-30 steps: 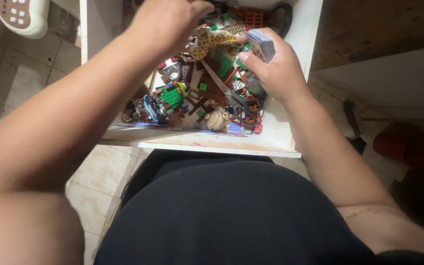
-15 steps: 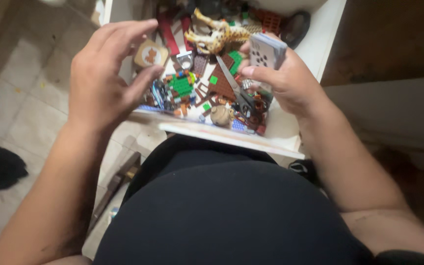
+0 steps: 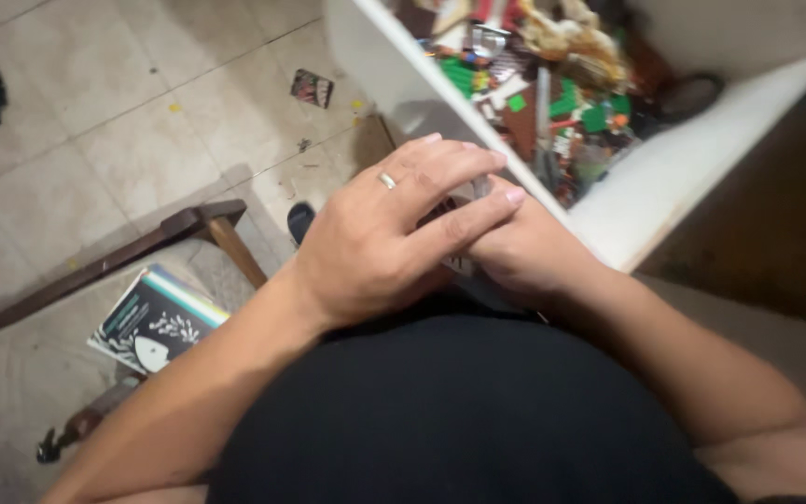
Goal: The person sorts through a drawer filled with toys and miscellaneous items. They handle playing cards, a small pouch, and various small toys, moving them around and placing some into a colorful pouch.
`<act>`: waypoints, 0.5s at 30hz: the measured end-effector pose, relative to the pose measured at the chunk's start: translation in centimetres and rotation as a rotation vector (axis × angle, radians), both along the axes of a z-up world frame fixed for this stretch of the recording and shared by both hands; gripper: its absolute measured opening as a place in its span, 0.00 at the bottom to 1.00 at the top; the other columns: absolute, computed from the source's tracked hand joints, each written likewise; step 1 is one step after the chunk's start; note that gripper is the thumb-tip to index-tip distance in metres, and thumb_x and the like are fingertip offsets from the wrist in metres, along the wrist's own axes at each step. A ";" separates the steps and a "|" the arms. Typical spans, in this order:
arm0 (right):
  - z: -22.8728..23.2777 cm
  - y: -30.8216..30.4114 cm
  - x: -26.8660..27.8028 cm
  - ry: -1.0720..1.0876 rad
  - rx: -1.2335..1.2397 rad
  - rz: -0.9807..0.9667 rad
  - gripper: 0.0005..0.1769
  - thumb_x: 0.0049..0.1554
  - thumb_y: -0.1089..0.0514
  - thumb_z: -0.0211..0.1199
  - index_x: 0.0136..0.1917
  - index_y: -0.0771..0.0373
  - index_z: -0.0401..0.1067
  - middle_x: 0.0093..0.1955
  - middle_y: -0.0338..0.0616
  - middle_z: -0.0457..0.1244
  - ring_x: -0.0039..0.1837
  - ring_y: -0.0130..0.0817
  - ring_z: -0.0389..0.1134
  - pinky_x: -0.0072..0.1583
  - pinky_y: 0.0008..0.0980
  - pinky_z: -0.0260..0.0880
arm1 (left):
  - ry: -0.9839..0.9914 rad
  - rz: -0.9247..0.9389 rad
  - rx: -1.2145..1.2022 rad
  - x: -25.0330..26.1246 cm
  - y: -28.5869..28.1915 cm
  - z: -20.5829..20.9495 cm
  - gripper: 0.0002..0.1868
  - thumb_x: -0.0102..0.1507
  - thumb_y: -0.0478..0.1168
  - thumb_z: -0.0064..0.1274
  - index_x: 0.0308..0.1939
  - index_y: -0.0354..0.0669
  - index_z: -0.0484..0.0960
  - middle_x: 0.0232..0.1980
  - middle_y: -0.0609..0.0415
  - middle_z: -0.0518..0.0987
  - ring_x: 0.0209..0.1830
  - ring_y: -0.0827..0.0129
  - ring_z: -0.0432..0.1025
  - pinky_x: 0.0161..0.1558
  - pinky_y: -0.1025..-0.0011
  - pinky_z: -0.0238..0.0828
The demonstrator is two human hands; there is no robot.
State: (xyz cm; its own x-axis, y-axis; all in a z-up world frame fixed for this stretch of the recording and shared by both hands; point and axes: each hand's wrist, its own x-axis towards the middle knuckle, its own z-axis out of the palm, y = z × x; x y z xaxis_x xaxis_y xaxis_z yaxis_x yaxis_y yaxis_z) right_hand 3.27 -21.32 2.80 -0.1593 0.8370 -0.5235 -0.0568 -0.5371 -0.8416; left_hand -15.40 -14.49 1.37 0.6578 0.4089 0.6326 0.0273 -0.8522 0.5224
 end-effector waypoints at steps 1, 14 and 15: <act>-0.7 0.5 -0.8 0.072 -0.004 0.035 0.21 0.56 0.67 0.58 0.64 0.67 0.65 0.53 0.48 0.66 0.53 0.35 0.71 0.48 0.32 0.77 | -0.025 0.021 -0.026 -1.1 0.0 -0.6 0.26 0.63 0.32 0.62 0.66 0.47 0.76 0.69 0.51 0.72 0.65 0.57 0.74 0.70 0.61 0.74; -23.7 6.0 -17.3 0.160 -0.338 0.130 0.09 0.57 0.63 0.58 0.52 0.66 0.71 0.41 0.45 0.67 0.41 0.31 0.68 0.39 0.31 0.68 | 0.135 0.292 -0.445 -16.2 0.9 -18.6 0.47 0.42 0.34 0.71 0.66 0.47 0.72 0.70 0.52 0.71 0.70 0.53 0.71 0.70 0.60 0.72; -26.3 6.5 -18.8 0.269 -0.346 0.065 0.11 0.56 0.64 0.59 0.53 0.64 0.72 0.43 0.42 0.68 0.43 0.29 0.70 0.41 0.30 0.70 | 0.150 0.325 -0.467 -17.4 1.4 -20.4 0.50 0.42 0.36 0.72 0.68 0.43 0.68 0.71 0.49 0.69 0.71 0.50 0.68 0.71 0.57 0.69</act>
